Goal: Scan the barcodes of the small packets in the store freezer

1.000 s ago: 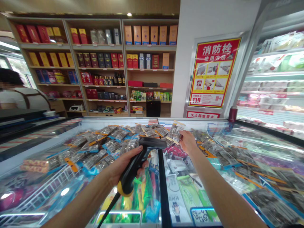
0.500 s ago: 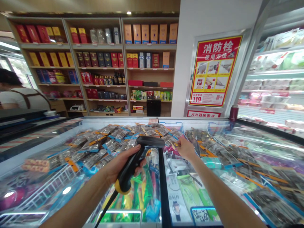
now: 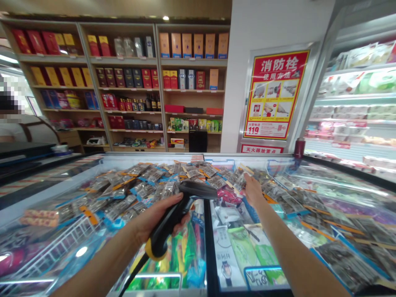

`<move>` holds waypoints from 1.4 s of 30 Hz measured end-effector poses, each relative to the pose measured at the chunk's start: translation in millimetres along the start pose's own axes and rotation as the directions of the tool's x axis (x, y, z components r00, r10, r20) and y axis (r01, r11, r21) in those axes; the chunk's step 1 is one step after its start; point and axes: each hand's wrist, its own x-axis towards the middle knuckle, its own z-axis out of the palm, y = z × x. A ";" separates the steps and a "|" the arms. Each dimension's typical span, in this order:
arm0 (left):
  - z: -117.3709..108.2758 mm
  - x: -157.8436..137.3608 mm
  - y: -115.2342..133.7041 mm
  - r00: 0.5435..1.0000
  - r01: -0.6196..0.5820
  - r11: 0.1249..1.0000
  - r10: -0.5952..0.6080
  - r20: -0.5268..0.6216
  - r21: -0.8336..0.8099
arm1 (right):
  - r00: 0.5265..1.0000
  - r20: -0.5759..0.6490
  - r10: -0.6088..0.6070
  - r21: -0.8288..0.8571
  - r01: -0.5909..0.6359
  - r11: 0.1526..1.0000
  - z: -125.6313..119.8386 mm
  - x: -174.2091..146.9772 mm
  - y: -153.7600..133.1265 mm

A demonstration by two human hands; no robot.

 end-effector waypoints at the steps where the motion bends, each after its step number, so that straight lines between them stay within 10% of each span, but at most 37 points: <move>1: 0.7 0.1 -0.7 1.000 0.004 1.000 -0.004 0.006 0.009 | 0.998 0.011 0.054 0.102 -0.055 0.993 -1.0 1.2 -4.8; 6: 2.7 -0.1 -0.2 1.000 0.008 0.999 -0.008 -0.001 0.036 | 0.970 0.061 0.234 0.416 -0.237 0.878 -1.2 -1.7 -24.5; 42: 12.4 -4.4 25.7 0.985 -0.165 0.980 0.158 0.069 0.108 | 0.970 0.089 0.225 0.144 -0.236 0.961 0.1 -6.7 -28.4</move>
